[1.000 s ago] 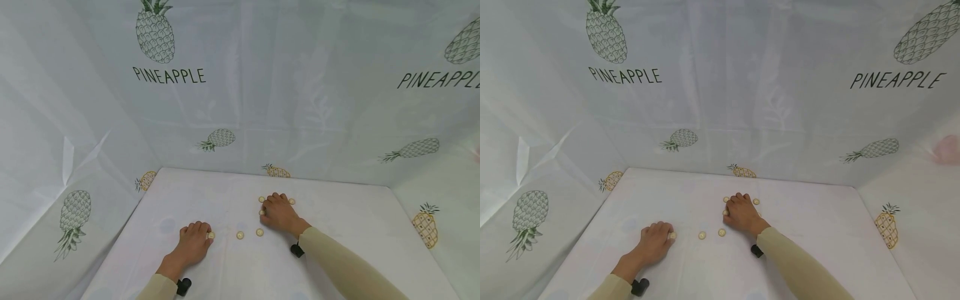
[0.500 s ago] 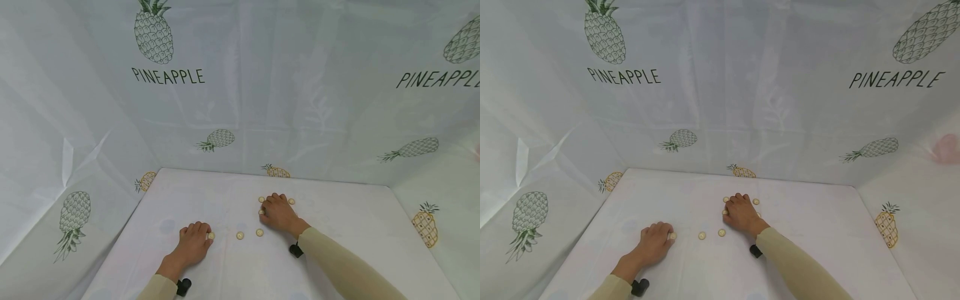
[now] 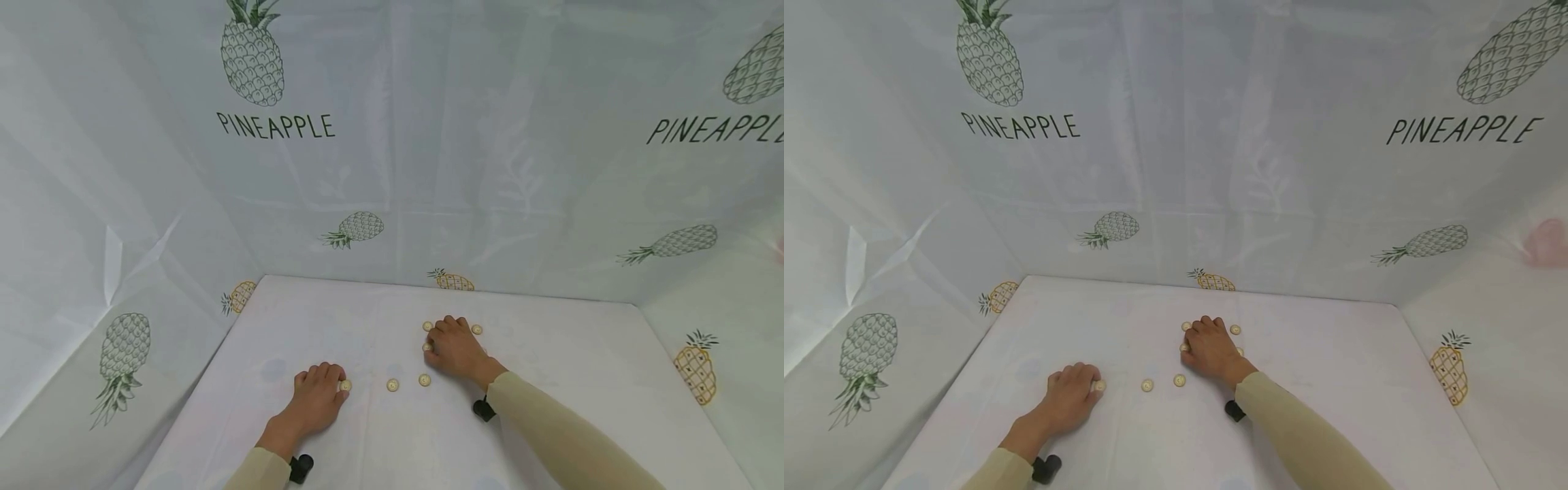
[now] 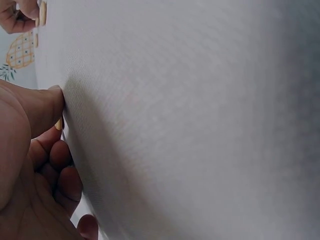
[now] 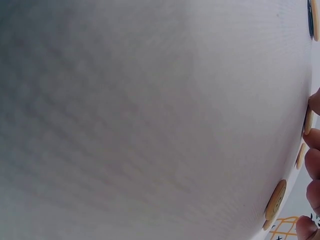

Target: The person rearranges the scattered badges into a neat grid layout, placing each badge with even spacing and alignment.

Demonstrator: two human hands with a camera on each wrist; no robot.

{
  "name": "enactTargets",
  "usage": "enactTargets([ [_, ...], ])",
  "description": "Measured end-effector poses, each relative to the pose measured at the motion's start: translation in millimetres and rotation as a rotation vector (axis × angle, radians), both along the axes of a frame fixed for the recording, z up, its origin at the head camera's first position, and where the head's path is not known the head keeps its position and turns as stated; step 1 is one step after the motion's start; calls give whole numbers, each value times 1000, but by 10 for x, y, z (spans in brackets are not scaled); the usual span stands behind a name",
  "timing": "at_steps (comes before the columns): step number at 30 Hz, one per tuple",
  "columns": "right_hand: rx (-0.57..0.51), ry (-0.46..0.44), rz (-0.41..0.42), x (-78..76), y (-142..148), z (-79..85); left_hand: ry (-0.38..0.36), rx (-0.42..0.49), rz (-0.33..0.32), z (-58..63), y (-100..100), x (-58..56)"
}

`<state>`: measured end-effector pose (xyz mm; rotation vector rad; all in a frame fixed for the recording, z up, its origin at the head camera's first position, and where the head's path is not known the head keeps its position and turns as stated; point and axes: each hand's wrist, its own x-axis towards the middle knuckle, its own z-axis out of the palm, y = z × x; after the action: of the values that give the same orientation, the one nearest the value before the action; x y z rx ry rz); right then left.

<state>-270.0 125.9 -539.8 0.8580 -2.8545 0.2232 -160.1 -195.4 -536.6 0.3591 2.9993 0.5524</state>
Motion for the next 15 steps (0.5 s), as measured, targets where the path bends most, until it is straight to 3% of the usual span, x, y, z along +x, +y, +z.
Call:
enactTargets([
  [15,1,70,-5,49,47,2,37,-48,-22,-3,20,4],
])
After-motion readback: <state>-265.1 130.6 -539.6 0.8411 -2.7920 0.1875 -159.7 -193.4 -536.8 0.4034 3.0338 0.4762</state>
